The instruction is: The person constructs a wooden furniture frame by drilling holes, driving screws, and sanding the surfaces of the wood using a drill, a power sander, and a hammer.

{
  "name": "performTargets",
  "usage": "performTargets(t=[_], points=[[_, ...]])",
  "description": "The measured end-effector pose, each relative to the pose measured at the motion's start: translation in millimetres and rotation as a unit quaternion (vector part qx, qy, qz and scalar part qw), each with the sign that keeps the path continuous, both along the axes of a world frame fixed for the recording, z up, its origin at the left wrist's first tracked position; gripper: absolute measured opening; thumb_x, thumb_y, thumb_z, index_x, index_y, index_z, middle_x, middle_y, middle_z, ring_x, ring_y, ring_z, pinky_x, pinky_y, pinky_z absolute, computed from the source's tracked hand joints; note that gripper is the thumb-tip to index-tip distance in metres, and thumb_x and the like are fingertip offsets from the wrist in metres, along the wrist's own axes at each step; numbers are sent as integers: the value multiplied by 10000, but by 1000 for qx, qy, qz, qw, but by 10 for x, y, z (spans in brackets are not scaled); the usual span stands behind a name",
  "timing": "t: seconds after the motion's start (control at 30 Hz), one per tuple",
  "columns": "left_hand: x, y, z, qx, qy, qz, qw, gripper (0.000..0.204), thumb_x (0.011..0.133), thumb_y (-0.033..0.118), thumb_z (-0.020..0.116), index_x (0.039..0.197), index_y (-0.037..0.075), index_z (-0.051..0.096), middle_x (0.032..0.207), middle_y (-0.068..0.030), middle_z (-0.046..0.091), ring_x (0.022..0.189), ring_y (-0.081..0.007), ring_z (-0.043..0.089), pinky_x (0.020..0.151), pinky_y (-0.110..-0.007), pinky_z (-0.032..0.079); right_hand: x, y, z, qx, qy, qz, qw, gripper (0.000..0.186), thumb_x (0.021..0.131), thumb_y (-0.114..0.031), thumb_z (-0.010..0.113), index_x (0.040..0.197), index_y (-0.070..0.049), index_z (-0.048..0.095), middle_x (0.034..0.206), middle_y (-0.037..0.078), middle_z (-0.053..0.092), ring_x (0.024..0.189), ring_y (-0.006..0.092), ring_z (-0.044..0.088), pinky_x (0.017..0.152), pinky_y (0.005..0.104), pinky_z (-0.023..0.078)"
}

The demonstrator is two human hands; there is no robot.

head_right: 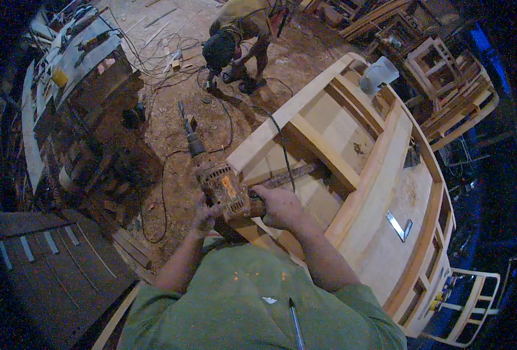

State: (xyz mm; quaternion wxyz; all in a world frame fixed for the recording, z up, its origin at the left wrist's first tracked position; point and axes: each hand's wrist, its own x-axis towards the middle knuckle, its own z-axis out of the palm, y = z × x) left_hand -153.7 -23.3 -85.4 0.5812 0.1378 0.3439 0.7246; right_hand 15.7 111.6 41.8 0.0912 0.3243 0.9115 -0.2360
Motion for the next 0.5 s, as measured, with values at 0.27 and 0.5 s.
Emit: performTargets(t=[0.27, 0.5], points=[[2, -5, -116, -19, 12, 12, 1000, 909, 613, 303, 896, 1354, 30, 444, 1284, -63, 541, 1191, -224, 530, 1031, -396, 424, 7, -6, -41, 12, -17, -7, 1000, 557, 643, -117, 705, 1185, -141, 576, 946, 161, 678, 874, 370, 650, 775, 453, 527], [7, -14, -87, -13, -5, 12, 1000, 885, 618, 270, 890, 1348, 30, 450, 1261, -63, 554, 1172, -214, 545, 1021, -386, 434, 1, 29, -16, 3, 0, 2, 1000, 564, 631, -97, 690, 1182, -144, 577, 948, 152, 677, 883, 364, 648, 774, 451, 525]])
